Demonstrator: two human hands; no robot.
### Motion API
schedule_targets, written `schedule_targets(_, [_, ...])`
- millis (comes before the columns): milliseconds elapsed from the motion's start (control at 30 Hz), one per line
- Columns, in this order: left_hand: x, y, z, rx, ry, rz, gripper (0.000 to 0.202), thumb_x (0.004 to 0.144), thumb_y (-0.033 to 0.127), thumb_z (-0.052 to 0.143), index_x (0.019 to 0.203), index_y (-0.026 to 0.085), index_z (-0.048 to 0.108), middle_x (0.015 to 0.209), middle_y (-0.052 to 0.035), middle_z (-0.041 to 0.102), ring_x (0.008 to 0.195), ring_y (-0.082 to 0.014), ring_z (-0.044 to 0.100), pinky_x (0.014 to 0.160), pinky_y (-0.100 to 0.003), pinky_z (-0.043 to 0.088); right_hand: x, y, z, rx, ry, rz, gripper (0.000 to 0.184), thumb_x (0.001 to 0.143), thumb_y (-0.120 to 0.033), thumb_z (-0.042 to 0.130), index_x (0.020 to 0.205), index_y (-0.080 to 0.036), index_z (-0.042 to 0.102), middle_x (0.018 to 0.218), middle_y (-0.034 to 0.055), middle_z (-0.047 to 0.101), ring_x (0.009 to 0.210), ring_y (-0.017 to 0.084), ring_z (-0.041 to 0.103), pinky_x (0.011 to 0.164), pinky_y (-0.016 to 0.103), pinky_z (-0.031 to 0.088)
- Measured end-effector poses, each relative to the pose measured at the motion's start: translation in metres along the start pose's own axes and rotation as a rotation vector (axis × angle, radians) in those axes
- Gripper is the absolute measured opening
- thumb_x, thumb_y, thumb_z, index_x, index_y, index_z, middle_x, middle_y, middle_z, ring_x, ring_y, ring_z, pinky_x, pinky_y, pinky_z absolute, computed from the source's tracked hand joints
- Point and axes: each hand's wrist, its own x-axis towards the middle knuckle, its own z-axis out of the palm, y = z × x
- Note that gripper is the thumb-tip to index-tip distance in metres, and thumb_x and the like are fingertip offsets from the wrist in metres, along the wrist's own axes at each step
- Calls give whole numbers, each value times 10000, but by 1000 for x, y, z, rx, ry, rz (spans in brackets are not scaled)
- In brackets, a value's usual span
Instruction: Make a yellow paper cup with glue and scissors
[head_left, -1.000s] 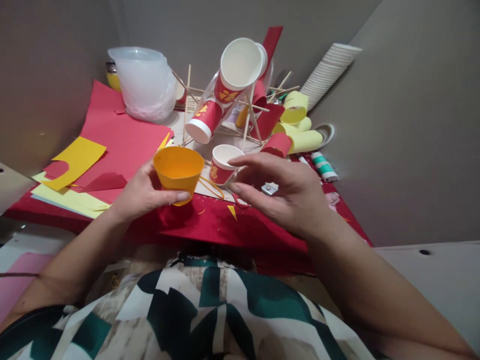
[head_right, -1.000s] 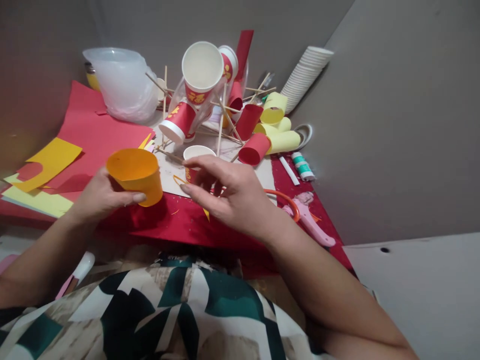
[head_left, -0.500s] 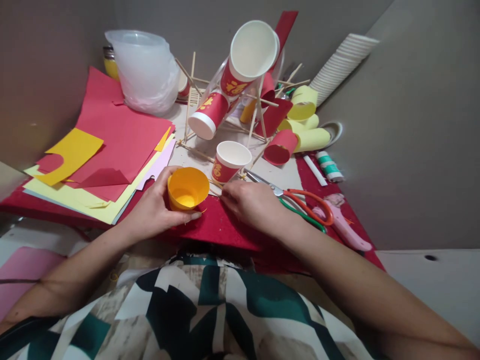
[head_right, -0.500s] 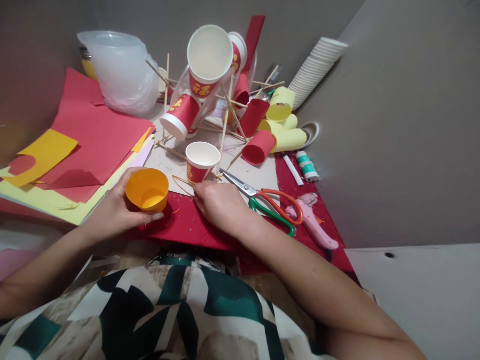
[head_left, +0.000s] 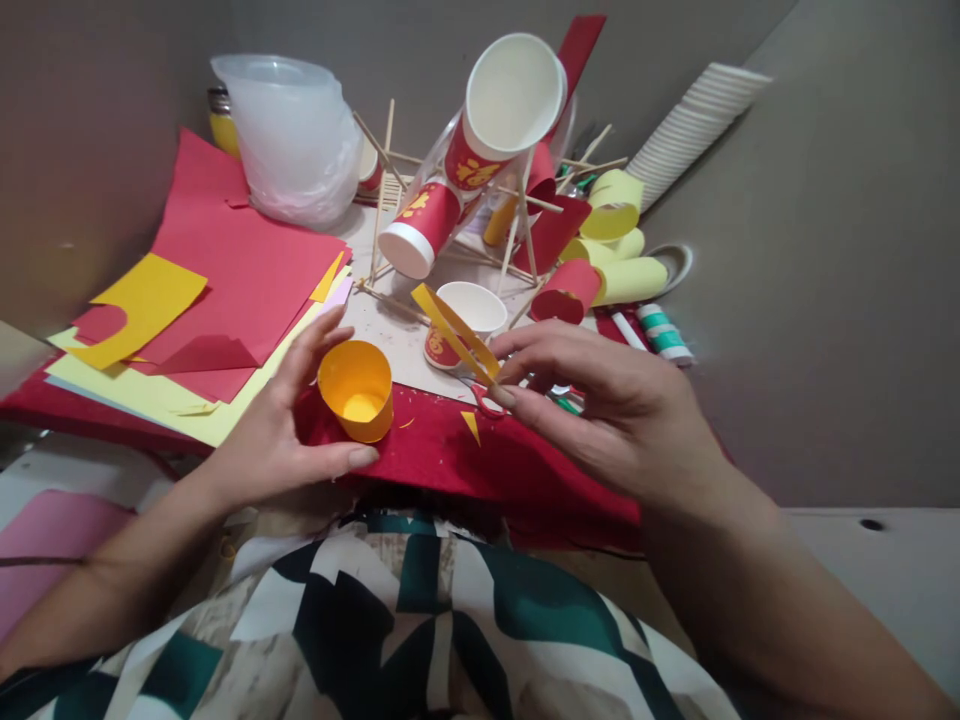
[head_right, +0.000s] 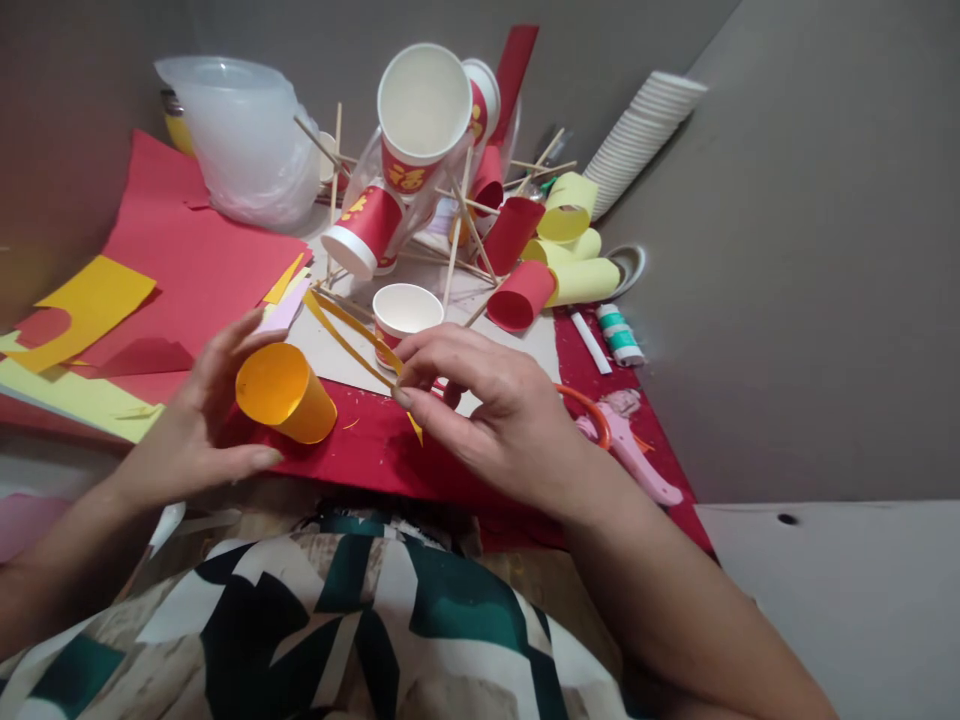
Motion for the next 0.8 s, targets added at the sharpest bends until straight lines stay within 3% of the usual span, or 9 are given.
schedule_targets(133, [-6, 18, -9, -112, 268, 130, 745, 811, 459, 803, 1482, 385, 488, 1514, -38, 545, 1387, -316, 527, 1195, -487, 449, 6, -11, -5, 226, -107, 120, 80, 889, -213, 660, 810, -227, 656, 898, 32, 728, 828, 178, 681, 681, 279, 544])
schedule_targets(233, [-4, 37, -5, -55, 444, 246, 594, 808, 337, 825, 1361, 374, 613, 1423, -8, 630, 1218, -269, 650, 1051, -426, 575, 12, -15, -2, 391, -206, 214, 79, 872, -233, 695, 798, -207, 683, 825, 28, 707, 736, 146, 639, 627, 239, 521])
schedule_targets(367, [4, 52, 7, -81, 415, 309, 477, 783, 217, 845, 1234, 295, 711, 1205, -22, 752, 1084, -228, 718, 907, -334, 634, 17, -18, 7, 664, -265, 318, 135, 858, -278, 756, 790, -187, 683, 742, 4, 658, 611, 93, 568, 563, 193, 496])
schedule_targets(533, [11, 54, 13, -157, 432, 250, 158, 827, 159, 803, 954, 252, 794, 893, 20, 797, 789, -138, 755, 726, -221, 639, 16, -16, 14, 841, -298, 355, 199, 873, -351, 760, 800, -187, 673, 730, -5, 658, 571, 83, 569, 550, 197, 512])
schedule_targets(633, [14, 53, 14, -187, 426, 248, 122, 819, 183, 817, 919, 249, 797, 860, 27, 797, 751, -124, 749, 682, -203, 632, 16, -16, 17, 759, -179, 279, 171, 863, -366, 772, 869, -209, 702, 826, 8, 694, 679, 112, 638, 621, 224, 555])
schedule_targets(733, [16, 52, 15, -181, 410, 259, 119, 821, 198, 819, 923, 256, 798, 878, 27, 802, 782, -119, 749, 724, -210, 629, 17, -21, 24, 652, 12, 157, 195, 825, -273, 810, 997, -253, 719, 938, 4, 736, 856, 144, 699, 728, 248, 587])
schedule_targets(800, [17, 52, 17, -184, 401, 284, 127, 824, 202, 818, 929, 270, 798, 891, 28, 804, 805, -122, 750, 764, -231, 626, 18, -24, 28, 582, 87, 95, 222, 807, -202, 818, 1006, -260, 738, 927, -8, 755, 854, 140, 709, 735, 247, 588])
